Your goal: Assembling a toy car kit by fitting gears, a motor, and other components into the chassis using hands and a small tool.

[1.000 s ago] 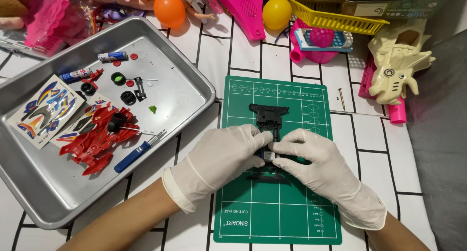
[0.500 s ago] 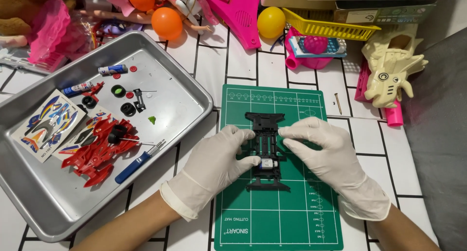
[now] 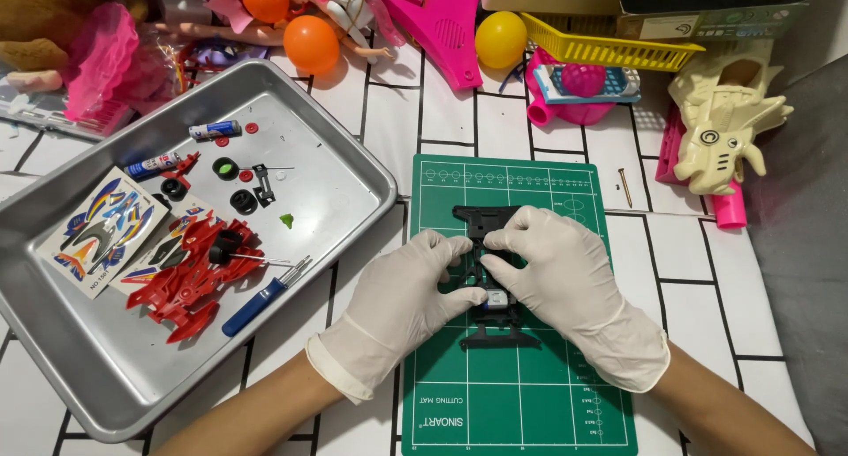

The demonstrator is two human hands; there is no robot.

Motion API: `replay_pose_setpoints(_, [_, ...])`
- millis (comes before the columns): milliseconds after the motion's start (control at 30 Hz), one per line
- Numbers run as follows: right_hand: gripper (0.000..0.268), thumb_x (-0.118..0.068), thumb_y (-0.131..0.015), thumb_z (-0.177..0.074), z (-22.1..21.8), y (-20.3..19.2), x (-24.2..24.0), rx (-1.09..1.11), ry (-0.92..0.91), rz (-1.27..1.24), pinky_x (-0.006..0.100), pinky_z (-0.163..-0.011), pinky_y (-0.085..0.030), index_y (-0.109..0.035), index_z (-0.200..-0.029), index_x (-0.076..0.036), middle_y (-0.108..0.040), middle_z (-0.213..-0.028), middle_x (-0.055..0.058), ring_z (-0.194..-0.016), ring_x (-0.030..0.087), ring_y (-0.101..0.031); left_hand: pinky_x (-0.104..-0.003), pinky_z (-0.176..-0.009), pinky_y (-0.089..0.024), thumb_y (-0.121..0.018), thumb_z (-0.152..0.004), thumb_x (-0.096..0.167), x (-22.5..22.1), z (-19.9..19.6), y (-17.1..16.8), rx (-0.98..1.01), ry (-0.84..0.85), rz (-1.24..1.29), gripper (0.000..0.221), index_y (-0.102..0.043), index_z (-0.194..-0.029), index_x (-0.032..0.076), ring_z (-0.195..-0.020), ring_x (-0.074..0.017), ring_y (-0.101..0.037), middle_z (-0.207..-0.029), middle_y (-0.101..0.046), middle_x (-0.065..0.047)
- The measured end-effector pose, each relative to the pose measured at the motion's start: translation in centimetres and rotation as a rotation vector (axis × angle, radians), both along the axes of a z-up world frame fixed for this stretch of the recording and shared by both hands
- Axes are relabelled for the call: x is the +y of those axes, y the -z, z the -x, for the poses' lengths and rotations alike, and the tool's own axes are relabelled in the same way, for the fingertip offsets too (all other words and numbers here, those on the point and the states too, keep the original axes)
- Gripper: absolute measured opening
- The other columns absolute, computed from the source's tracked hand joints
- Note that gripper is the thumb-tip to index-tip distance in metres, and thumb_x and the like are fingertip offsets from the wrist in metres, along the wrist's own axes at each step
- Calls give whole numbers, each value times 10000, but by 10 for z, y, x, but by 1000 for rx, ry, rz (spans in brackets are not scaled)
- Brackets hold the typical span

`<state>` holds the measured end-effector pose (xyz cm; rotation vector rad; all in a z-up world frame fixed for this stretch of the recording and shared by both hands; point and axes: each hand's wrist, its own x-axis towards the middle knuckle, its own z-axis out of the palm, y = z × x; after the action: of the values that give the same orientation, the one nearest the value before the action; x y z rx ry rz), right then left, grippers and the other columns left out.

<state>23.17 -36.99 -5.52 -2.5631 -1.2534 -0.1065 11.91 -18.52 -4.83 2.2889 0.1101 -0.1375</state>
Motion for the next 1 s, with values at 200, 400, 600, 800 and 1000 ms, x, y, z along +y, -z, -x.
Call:
replay_pose_setpoints(200, [79,-335,-731,-937,5,2,2,-146,-41,-37,305,-720,-518,-782,-914,-280,-590,-773,-74,-758,152,-645,-408,-739,-593,-820,-841,422,-3,4,-5,-51,5,-33,618,-646,-1371,157,-926,-243,-711,-1055,-638,-57])
replay_pose_setpoints(400, [80,-260,-782,-838,1,-2,7,309,141,-88,292,-738,-545,-830,-897,-283,-657,-790,-69,-774,140,-658,-427,-720,-584,-812,-829,471,-2,4,7,-81,5,-50,657,-641,-1378,153,-859,-269,-700,-982,-605,-48])
replay_pose_setpoints(600, [142,-245,-774,-836,4,-14,5,272,169,-19,308,-821,-547,-836,-960,-276,-667,-856,-55,-880,150,-670,-414,-725,-576,-802,-839,474,-3,3,8,-117,4,-55,637,-651,-1371,157,-859,-252,-694,-976,-593,-34])
replay_pose_setpoints(800, [211,-174,-809,-766,5,-10,8,579,278,-150,321,-817,-524,-852,-962,-242,-642,-816,-38,-818,138,-580,-447,-701,-562,-803,-825,472,-4,4,8,-98,-7,-88,605,-660,-1336,181,-861,-286,-692,-982,-590,-33])
replay_pose_setpoints(1000, [84,-270,-795,-867,9,-16,4,6,101,57,323,-787,-529,-822,-939,-234,-599,-804,-28,-833,172,-634,-423,-699,-563,-758,-858,518,-6,2,8,-118,-9,-130,534,-683,-1287,210,-868,-258,-705,-998,-606,-19])
